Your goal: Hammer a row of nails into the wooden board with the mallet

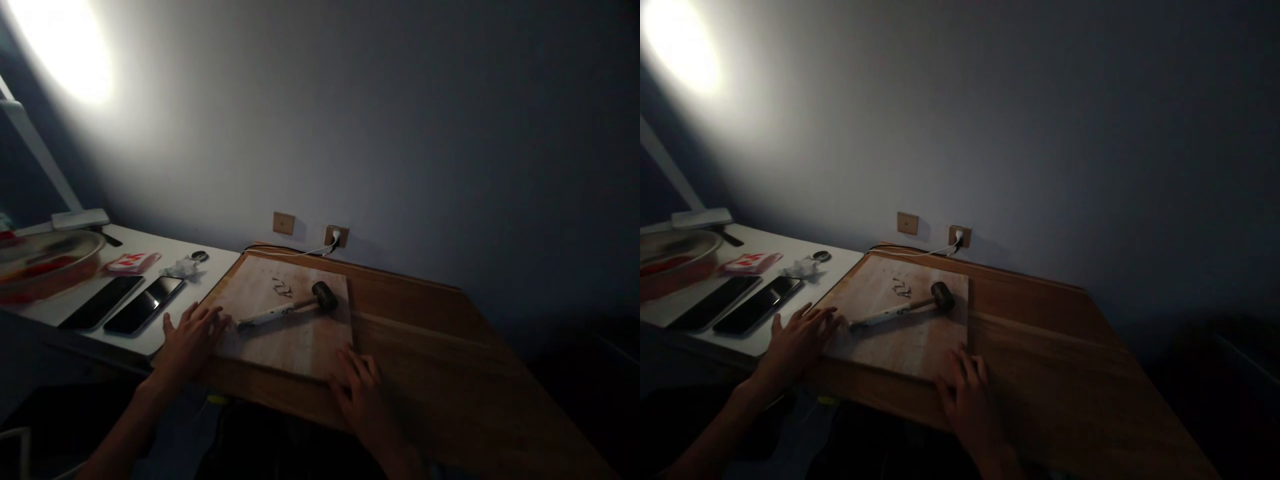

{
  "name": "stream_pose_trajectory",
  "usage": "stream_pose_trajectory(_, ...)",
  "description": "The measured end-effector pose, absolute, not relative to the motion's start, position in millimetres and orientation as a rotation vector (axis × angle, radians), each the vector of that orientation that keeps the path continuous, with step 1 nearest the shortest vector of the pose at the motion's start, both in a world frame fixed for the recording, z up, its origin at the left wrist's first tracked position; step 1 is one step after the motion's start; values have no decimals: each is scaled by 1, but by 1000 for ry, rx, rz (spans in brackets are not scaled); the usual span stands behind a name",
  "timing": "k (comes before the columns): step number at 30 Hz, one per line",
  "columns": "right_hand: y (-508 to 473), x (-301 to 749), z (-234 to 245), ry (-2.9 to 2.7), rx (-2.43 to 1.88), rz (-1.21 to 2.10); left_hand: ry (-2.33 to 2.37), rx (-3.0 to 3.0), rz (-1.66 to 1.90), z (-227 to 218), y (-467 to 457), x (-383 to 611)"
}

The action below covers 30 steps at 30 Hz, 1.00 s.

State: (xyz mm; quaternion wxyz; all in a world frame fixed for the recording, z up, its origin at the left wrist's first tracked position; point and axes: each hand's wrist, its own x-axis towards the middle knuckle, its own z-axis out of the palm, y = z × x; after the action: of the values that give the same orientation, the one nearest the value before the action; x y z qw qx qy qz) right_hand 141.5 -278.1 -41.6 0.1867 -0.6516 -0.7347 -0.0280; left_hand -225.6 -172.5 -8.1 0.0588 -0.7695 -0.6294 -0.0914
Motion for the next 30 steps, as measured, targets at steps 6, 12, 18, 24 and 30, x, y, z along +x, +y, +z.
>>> stream_pose_trajectory(6, -263, 115, -39, -2142, -1729, -31, -2019, -2254, -394, -14, -169, -249)
stream_pose_trajectory(12, -262, 118, -35, -2144, -1709, -151, -2035, -2321, -534, -13, -164, -245)
stream_pose_trajectory(18, -261, 139, -36, -2124, -1713, -328, -2127, -2355, -657, -10, -174, -236)
stream_pose_trajectory(24, -290, 198, -45, -2297, -1756, -528, -1822, -2594, -460, -11, -210, -205)
stream_pose_trajectory(30, -325, 266, -50, -2227, -1860, -495, -1727, -2781, -618, -25, -239, -172)
